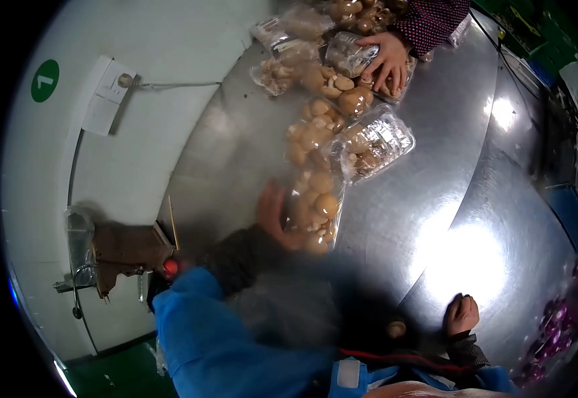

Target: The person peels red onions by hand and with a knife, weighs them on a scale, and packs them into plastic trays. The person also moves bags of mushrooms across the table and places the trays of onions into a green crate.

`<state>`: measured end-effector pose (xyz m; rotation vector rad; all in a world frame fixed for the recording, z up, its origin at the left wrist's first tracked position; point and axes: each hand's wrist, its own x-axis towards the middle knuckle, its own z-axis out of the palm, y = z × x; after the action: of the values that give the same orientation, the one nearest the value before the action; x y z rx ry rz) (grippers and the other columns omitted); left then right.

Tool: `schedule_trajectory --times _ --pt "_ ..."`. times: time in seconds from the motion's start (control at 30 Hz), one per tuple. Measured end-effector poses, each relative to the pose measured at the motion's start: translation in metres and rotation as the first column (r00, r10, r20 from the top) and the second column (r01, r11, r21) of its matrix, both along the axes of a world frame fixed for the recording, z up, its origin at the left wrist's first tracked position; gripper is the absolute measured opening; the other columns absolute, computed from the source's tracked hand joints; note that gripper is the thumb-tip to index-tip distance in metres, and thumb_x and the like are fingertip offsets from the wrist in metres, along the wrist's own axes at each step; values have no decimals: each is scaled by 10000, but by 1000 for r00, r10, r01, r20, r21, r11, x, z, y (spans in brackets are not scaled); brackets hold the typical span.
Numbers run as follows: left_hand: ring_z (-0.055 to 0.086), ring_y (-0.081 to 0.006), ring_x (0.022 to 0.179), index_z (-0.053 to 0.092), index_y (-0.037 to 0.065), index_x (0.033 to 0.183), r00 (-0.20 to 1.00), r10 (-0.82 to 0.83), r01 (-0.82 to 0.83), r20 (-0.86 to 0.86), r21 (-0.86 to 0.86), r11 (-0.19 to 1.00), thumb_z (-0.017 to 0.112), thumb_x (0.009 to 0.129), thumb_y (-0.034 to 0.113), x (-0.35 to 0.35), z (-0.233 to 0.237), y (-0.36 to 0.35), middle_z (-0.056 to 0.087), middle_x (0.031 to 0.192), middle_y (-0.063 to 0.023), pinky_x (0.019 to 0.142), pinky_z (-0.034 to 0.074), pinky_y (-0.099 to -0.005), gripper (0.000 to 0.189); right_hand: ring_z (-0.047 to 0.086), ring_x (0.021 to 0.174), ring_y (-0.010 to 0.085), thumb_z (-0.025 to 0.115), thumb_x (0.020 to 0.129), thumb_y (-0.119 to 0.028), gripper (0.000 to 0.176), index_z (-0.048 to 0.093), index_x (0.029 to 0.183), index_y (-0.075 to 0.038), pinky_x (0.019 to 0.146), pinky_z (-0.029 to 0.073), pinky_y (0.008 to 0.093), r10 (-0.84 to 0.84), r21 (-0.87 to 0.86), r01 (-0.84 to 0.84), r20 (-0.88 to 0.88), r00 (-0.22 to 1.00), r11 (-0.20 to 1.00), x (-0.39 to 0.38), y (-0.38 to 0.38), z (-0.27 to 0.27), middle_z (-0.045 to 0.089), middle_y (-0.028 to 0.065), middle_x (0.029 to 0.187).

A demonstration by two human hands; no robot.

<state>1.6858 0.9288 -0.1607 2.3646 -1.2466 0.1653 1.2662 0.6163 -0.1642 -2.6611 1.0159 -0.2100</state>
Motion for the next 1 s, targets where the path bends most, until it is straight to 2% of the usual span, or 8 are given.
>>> schedule_trajectory --times 0.13,0.33,0.53,0.63,0.67,0.8,0.87,1.0 --pt "305 -501 1325 227 2 1453 992 -93 88 -86 -53 995 835 581 317 -6 -1 -43 230 1472 -324 1085 308 -544 1108 517 661 377 573 853 -55 161 475 732 -14 577 410 459 8 -43 -6 41 999 999 -2 -1 -4 504 170 706" --pt "293 -487 1338 219 110 1500 902 343 -380 -261 -109 919 869 560 336 44 -14 -158 188 1478 -322 1098 318 -507 1165 526 626 351 581 830 -66 122 497 747 -32 540 414 457 36 -97 -33 30 999 995 0 -3 -8 511 140 688" --pt "304 -491 1330 251 139 1503 840 529 -538 -116 -304 786 846 545 568 142 -70 -303 213 1472 -319 1067 310 -582 1206 480 618 411 547 886 -54 226 452 686 -9 563 362 490 -2 -80 2 3 1000 997 -3 -2 -19 466 198 650" --pt "215 -475 1400 157 111 1534 818 460 -535 -345 -161 830 777 622 662 176 -47 -369 145 1526 -333 1145 220 -541 1233 471 610 417 538 903 -63 242 443 687 -8 558 358 484 5 -113 -3 20 1000 994 -4 0 -27 456 198 646" --pt "265 -465 1380 106 68 1535 807 462 -524 -368 -85 848 721 637 723 179 -33 -377 233 1513 -293 1127 255 -552 1271 466 603 413 531 917 -74 252 443 689 -10 554 356 481 97 -248 -68 107 990 966 -11 -4 -41 445 197 639" --pt "134 -446 1438 115 71 1536 709 232 -524 -666 -277 805 675 742 668 139 -26 -355 131 1565 -263 1168 173 -528 1141 441 550 360 537 950 -103 291 448 686 -19 524 355 446 97 -192 -77 98 990 978 -10 0 -36 431 179 625" --pt "172 -399 1438 169 59 1526 714 266 -549 -647 -283 786 713 773 539 124 -28 -333 169 1567 -223 1179 210 -445 1046 434 533 348 540 961 -118 315 443 676 -22 506 350 436 137 -195 -104 160 978 975 -5 3 -36 423 175 619" --pt "257 -425 1397 243 29 1485 703 310 -654 -641 -411 635 679 849 385 41 -61 -304 288 1498 -259 1150 260 -462 849 460 532 357 546 959 -206 338 477 669 -46 493 352 449 82 -197 -59 108 991 979 -8 11 -31 472 168 614"
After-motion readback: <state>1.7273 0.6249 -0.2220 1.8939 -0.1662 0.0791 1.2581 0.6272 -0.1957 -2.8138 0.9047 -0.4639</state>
